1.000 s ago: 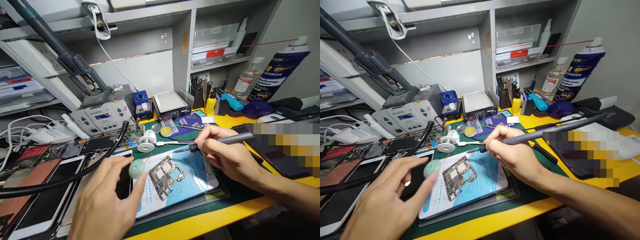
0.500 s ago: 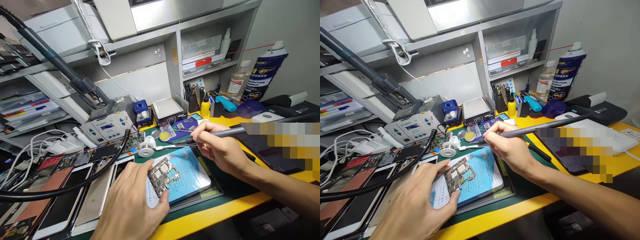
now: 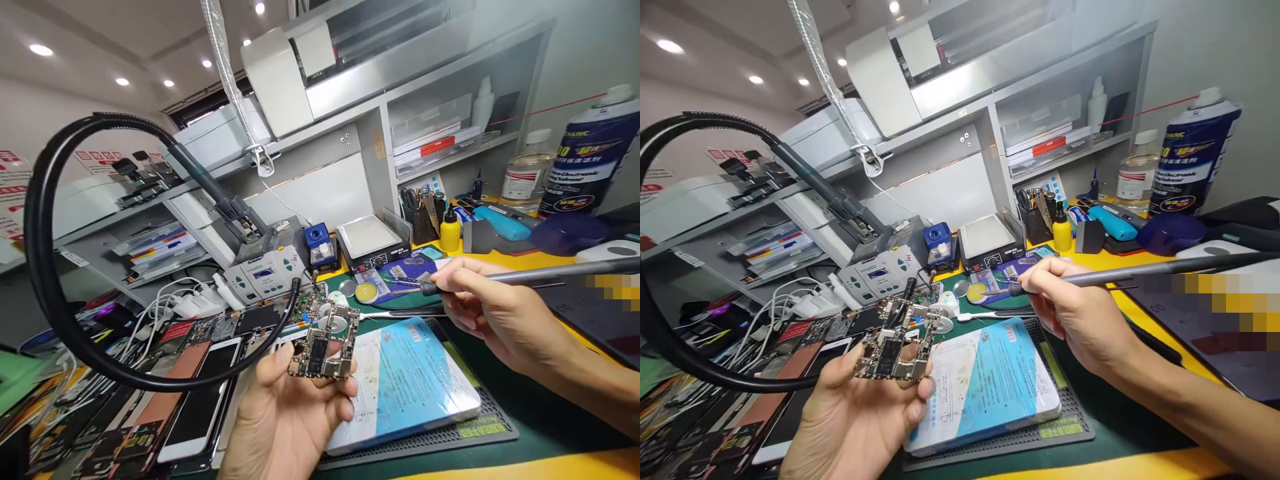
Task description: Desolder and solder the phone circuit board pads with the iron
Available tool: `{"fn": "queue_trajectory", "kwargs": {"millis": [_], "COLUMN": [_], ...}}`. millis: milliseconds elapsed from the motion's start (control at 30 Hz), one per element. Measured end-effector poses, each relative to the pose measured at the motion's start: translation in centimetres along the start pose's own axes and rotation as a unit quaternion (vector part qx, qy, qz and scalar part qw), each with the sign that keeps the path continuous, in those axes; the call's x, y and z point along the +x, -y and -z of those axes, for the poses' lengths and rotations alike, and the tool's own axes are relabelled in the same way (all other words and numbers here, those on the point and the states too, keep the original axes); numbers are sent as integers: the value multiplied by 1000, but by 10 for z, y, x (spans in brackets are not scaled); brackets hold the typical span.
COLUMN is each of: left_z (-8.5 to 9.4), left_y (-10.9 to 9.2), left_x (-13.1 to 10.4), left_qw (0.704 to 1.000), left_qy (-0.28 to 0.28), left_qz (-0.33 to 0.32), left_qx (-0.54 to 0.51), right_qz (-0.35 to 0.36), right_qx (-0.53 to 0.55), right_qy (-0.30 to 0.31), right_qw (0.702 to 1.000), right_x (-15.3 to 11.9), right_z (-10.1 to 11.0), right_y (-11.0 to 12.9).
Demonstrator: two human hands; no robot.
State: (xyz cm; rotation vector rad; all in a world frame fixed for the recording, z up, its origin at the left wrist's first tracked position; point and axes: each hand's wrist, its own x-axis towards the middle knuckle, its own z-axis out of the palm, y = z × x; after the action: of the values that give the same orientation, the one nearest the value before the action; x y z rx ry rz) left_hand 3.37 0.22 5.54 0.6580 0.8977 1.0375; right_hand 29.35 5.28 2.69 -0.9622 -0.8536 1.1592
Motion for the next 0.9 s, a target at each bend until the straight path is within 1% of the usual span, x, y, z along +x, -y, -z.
{"fn": "queue_trajectory", "kwargs": {"millis": [100, 200, 300, 433, 600, 733, 833, 900], "left_z": [1, 4, 4, 2, -1, -3, -3, -2], "left_y": [4, 8, 10, 11, 11, 10, 10, 12], "left_x": [-2, -4, -6, -8, -8, -8, -9, -10], "left_qw": [996, 988, 981, 973, 969, 974, 983, 992], "left_qy": [46, 85, 114, 136, 146, 135, 117, 100], "left_qz": [49, 86, 107, 124, 132, 132, 113, 76], "left_qx": [-59, -94, -117, -137, -147, -128, -84, -32], "right_qz": [-7, -13, -14, -18, -18, -14, -13, -11], "right_qx": [0, -3, -6, -9, -14, -18, -17, -15], "right_qy": [0, 0, 1, -1, -10, -18, -13, -12], "right_qw": [1000, 1000, 1000, 1000, 1000, 1000, 1000, 1000], "right_x": [1, 2, 2, -1, 1, 4, 3, 3], "right_z": [0, 0, 1, 2, 1, 0, 1, 1], "right_y": [-1, -2, -3, -2, -2, -5, -5, -4]}}
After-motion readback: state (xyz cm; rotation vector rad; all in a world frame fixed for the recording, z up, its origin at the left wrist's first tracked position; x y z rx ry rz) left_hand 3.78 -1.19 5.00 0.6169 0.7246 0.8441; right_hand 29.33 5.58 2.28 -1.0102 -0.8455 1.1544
